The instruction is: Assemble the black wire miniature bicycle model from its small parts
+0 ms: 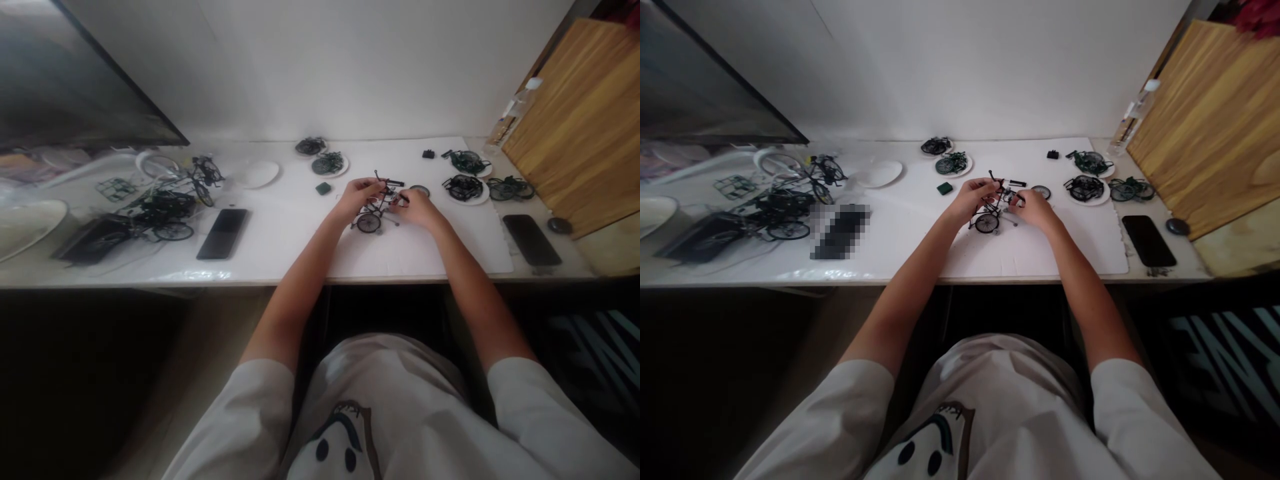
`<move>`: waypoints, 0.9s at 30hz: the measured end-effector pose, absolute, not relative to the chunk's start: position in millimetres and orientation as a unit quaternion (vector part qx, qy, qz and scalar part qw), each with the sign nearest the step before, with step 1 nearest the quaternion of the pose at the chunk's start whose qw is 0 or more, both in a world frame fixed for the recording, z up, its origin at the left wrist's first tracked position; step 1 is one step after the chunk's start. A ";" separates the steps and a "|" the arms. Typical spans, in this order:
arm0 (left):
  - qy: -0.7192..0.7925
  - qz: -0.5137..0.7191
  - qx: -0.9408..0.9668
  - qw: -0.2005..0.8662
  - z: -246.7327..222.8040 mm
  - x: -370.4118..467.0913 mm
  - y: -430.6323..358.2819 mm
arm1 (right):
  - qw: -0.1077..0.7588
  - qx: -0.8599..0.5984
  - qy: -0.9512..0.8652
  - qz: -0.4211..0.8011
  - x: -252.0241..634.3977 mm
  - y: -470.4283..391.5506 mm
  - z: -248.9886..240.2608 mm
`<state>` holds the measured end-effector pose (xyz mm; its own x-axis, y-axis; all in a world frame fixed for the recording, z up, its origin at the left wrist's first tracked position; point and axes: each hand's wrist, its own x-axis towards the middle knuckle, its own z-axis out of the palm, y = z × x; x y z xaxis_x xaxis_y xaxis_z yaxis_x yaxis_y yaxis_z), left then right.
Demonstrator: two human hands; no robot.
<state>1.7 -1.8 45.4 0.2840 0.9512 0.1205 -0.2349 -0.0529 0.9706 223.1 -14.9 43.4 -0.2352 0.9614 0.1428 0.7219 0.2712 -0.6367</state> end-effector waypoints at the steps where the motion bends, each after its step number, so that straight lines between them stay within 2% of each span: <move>1: 0.340 0.495 0.531 0.598 45.9 1.7 -2.2 | 0.253 -0.559 -0.756 0.228 222.9 -15.6 44.2; 9: 0.343 0.490 0.533 0.598 46.7 1.6 -2.8 | 0.242 -0.540 -0.774 0.226 223.0 -16.0 42.9; 21: 0.348 0.483 0.527 0.606 45.5 2.6 -2.6 | 0.209 -0.555 -0.790 0.157 212.0 -29.4 53.0; 27: 0.348 0.527 0.516 0.579 40.4 0.9 6.0 | 0.291 -0.538 -0.760 0.218 218.8 -20.2 49.5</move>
<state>0.9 6.0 40.4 0.2030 0.9689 0.1416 -0.2515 -0.0881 0.9638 218.8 -20.2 49.5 -0.2505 0.9455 0.2078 0.6910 0.3250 -0.6457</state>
